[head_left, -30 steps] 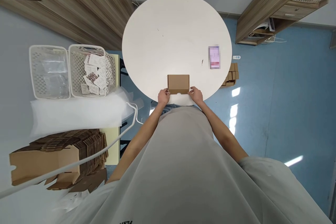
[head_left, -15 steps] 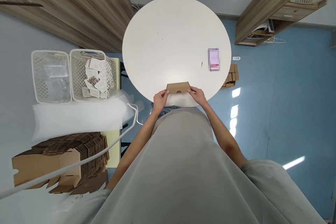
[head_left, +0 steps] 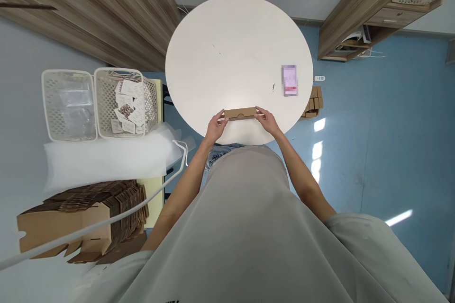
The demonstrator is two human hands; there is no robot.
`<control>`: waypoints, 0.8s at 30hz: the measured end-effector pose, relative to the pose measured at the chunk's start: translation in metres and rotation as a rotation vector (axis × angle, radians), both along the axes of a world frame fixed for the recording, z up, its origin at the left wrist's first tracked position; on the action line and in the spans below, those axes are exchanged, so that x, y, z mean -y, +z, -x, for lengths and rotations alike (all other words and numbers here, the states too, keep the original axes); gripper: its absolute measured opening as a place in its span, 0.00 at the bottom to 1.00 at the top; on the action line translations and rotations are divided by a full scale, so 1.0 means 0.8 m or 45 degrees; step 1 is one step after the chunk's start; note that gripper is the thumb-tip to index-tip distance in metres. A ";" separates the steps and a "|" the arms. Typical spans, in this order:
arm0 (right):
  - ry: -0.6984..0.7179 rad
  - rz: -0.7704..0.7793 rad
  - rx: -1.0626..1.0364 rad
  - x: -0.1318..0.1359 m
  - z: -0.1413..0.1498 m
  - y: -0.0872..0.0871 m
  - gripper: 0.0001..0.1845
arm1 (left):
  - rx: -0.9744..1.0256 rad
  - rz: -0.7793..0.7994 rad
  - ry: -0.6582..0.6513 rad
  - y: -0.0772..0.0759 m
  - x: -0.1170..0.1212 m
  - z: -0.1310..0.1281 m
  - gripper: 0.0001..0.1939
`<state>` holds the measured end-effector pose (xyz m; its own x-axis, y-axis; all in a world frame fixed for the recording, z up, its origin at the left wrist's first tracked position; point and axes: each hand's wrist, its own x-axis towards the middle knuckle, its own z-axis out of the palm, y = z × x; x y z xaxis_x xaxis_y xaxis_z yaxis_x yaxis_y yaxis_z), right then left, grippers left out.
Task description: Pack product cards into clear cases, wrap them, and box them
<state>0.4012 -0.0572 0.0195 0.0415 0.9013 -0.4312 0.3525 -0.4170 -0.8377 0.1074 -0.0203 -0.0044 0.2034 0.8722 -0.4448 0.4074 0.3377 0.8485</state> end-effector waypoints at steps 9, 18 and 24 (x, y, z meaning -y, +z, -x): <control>0.013 0.006 0.075 0.001 0.002 0.001 0.32 | -0.013 -0.022 0.039 -0.001 0.001 0.001 0.25; -0.017 0.061 0.029 -0.003 0.007 0.001 0.27 | -0.084 -0.031 0.016 0.008 0.001 -0.005 0.22; -0.039 0.012 0.071 -0.005 0.017 -0.007 0.26 | -0.101 -0.031 0.038 0.006 0.003 -0.012 0.22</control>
